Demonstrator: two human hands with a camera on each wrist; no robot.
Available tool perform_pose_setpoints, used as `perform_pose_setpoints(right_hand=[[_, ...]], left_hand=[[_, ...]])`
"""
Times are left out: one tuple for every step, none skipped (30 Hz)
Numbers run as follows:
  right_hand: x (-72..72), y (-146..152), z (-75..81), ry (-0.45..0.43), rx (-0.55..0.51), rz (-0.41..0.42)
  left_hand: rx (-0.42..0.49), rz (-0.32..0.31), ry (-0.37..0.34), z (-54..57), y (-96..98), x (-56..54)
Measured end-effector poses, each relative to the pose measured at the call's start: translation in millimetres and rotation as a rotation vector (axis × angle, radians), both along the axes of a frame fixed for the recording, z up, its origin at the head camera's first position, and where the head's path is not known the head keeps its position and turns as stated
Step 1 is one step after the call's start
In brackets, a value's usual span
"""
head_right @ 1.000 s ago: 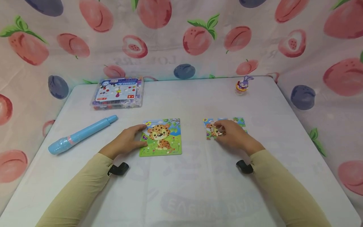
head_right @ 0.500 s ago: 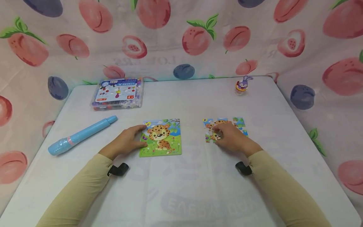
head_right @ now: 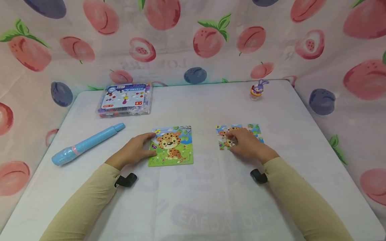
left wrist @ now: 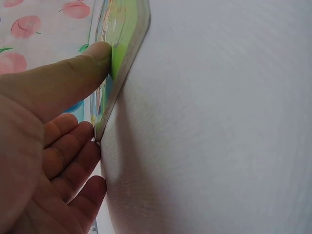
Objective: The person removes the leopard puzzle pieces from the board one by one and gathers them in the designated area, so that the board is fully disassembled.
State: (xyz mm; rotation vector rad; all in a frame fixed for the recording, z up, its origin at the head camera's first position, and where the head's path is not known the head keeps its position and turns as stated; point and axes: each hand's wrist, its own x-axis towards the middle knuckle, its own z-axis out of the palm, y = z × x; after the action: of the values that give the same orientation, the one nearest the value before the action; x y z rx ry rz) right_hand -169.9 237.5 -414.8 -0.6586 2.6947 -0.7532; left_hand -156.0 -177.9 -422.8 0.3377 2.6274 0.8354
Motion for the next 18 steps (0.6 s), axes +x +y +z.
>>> perform_pose_setpoints(right_hand=[[-0.1,0,0.1,-0.001,0.000,-0.002],[-0.1,0,0.1,0.000,0.003,-0.003],[-0.3,1,-0.2,0.002,0.005,-0.004],[-0.6,1,-0.5,0.004,0.007,-0.003],[-0.6,2,-0.4,0.005,0.010,-0.003],[-0.8,2,-0.6,0.004,0.013,-0.005],[-0.8,2,-0.5,0.002,0.012,-0.006],[-0.9,2,-0.2,-0.002,0.014,-0.008],[-0.9,3,0.4,-0.005,0.013,-0.008],[-0.8,3,1.5,-0.013,0.012,-0.012],[-0.7,3,3.2,-0.021,0.011,-0.018],[-0.8,4,5.1,-0.027,0.014,-0.027],[-0.8,4,8.0,-0.033,0.016,-0.036],[-1.1,5,10.9,-0.038,0.022,-0.049],[-1.5,5,14.5,-0.042,0.025,-0.063],[-2.1,6,18.0,-0.047,0.026,-0.078],[-2.7,7,21.9,-0.049,0.027,-0.089],[-3.4,7,25.8,-0.053,0.029,-0.101]], left_hand=[[0.000,0.001,-0.001,0.1,0.0,0.1],[0.000,0.001,0.000,0.2,0.1,0.1],[0.000,0.001,0.000,0.4,0.1,0.2],[0.000,0.001,0.000,0.5,0.1,0.3],[0.000,0.001,0.000,0.5,0.1,0.3],[-0.001,0.001,0.001,0.5,0.0,0.3],[-0.001,0.001,0.003,0.4,-0.2,0.3],[-0.001,0.000,0.004,0.3,-0.3,0.3],[-0.001,0.001,0.004,0.2,-0.3,0.2],[-0.001,0.002,0.004,0.2,-0.4,0.2],[-0.001,0.001,0.003,0.1,-0.3,0.1],[-0.001,0.001,0.003,0.1,-0.3,0.2],[-0.001,0.001,0.002,0.1,-0.2,0.2],[-0.001,0.002,0.000,0.1,-0.1,0.2],[-0.001,0.002,-0.001,0.0,0.0,0.2],[-0.002,0.002,-0.002,0.0,-0.1,0.2],[-0.002,0.002,-0.001,-0.1,-0.1,0.1],[-0.003,0.002,0.000,-0.2,-0.2,0.0]])
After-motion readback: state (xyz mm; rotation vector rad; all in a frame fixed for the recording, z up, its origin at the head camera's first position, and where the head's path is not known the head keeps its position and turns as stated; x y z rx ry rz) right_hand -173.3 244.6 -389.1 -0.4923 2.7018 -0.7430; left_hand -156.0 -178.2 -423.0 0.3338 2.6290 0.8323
